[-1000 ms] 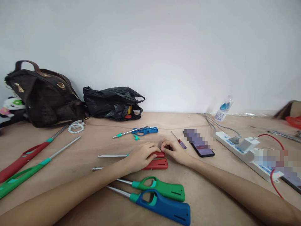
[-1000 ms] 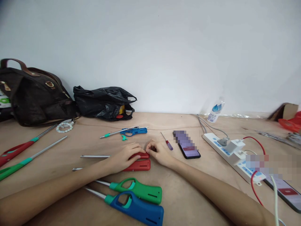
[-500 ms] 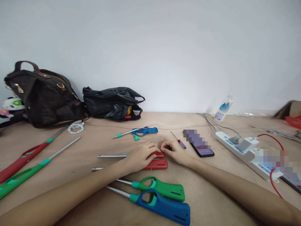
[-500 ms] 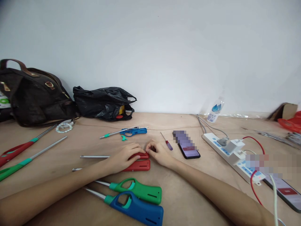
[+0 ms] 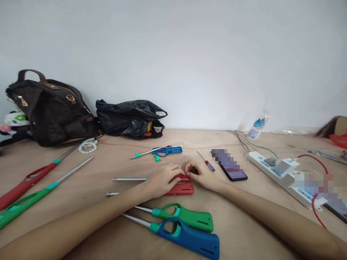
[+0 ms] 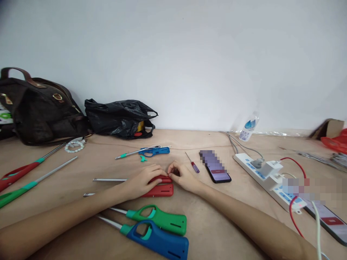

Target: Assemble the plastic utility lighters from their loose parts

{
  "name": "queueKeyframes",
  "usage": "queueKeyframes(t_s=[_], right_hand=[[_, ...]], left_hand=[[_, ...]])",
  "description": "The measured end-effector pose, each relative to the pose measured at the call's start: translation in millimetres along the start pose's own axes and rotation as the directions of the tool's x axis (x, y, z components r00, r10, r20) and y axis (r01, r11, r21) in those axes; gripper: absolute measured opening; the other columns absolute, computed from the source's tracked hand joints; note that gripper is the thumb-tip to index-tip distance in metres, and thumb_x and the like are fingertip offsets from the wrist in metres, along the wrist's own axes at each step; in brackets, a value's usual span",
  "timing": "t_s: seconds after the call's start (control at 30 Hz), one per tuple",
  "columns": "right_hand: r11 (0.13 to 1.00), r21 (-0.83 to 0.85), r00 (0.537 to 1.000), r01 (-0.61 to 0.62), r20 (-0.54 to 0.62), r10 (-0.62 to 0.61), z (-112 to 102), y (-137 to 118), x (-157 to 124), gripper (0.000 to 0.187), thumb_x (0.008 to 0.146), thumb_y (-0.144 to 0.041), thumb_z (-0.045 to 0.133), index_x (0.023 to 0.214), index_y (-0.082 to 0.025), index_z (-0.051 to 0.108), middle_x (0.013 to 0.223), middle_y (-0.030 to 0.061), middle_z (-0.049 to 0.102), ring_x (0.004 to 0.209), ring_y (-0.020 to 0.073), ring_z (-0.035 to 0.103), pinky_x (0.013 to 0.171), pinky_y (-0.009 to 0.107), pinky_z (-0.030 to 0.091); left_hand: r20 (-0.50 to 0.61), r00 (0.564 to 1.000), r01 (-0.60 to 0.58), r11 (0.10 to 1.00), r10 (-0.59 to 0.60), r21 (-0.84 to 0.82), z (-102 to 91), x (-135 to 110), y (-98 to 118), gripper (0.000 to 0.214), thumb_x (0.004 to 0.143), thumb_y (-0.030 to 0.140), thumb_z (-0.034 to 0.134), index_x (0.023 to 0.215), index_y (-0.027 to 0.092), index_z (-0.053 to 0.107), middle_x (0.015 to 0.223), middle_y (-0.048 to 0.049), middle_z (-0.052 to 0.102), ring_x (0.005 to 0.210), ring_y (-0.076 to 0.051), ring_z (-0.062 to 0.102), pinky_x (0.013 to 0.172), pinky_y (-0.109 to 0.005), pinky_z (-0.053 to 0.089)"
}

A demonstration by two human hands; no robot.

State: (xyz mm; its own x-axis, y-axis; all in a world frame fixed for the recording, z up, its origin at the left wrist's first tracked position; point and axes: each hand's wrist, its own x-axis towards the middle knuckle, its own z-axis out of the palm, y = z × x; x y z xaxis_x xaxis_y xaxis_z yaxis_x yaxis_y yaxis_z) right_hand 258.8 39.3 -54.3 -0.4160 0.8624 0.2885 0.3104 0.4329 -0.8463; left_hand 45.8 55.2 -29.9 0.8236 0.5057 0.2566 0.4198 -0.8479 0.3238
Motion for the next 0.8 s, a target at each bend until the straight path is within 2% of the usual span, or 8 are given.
queueKeyframes(t_s=[0.5, 0.8], right_hand=[[1.000, 0.000, 0.999, -0.017, 0.039, 0.017, -3.6, -1.8, 1.5, 0.002, 0.083, -0.019, 0.053, 0.082, -0.020, 0.053, 0.071, -0.0025, 0.053, 0.064, 0.0132, 0.046, 0.061, 0.027, 0.038], [0.999, 0.041, 0.998, -0.027, 0.065, 0.024, -5.1, -2.0, 1.6, 0.006, 0.081, -0.014, 0.053, 0.081, -0.019, 0.053, 0.074, -0.0021, 0.053, 0.065, 0.0125, 0.045, 0.061, 0.026, 0.039]], left_hand=[[-0.025, 1.000, -0.015, 1.000, 0.014, -0.026, -0.7, -0.3, 0.9, 0.022, 0.092, 0.015, 0.046, 0.104, 0.020, 0.063, 0.105, -0.0060, 0.063, 0.098, -0.021, 0.058, 0.087, -0.032, 0.046], [-0.015, 1.000, -0.004, 1.000, 0.004, -0.021, -0.8, 0.0, 0.6, 0.022, 0.091, 0.014, 0.047, 0.104, 0.019, 0.063, 0.104, -0.0062, 0.063, 0.099, -0.021, 0.058, 0.087, -0.032, 0.046]])
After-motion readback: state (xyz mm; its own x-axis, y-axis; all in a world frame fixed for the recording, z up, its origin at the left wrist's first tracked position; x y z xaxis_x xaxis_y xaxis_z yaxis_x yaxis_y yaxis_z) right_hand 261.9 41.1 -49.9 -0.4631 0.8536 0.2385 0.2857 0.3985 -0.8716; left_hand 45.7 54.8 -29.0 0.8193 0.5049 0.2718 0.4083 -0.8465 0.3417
